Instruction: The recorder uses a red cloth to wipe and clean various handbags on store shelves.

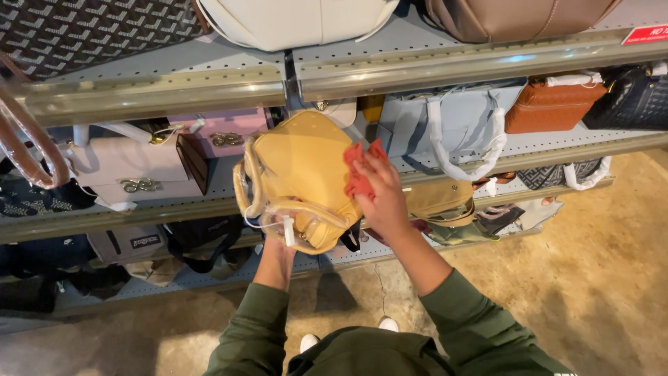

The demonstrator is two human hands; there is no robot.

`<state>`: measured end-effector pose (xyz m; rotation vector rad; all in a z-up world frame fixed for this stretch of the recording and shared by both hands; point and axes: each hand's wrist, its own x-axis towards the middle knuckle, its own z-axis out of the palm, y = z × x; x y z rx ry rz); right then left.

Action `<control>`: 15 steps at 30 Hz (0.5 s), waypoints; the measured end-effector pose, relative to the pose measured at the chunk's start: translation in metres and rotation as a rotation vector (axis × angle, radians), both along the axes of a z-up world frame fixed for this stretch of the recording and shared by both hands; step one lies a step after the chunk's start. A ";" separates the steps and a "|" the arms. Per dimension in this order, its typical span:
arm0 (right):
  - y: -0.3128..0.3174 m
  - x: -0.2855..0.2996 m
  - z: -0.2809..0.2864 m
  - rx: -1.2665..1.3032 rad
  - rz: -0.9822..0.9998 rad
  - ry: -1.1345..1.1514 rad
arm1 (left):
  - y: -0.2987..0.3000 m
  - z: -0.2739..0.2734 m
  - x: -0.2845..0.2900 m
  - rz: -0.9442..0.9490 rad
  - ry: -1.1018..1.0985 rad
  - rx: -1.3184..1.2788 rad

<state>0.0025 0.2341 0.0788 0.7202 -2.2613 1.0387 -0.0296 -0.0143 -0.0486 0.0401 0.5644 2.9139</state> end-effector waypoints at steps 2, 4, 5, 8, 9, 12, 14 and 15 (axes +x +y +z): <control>0.010 -0.026 -0.028 -0.060 -0.028 -0.040 | -0.003 -0.007 -0.001 0.002 0.016 0.015; 0.019 -0.052 -0.049 -0.122 -0.060 -0.080 | -0.005 -0.013 -0.001 0.000 0.032 0.029; 0.024 -0.065 -0.058 -0.110 -0.065 -0.192 | -0.005 -0.017 -0.001 -0.002 0.037 0.035; 0.010 -0.032 -0.026 -0.185 -0.013 -0.232 | -0.004 -0.053 0.026 -0.012 -0.004 0.057; 0.000 -0.020 0.002 -0.271 0.053 -0.104 | -0.007 -0.064 0.029 -0.013 -0.004 0.066; -0.030 0.030 0.040 -0.019 0.261 -0.003 | -0.019 -0.104 0.008 0.026 -0.005 0.046; -0.031 0.033 0.037 0.006 0.238 0.004 | -0.069 -0.228 -0.028 0.000 -0.013 -0.065; -0.032 0.034 0.037 0.033 0.218 0.016 | -0.075 -0.282 -0.049 -0.024 -0.015 -0.174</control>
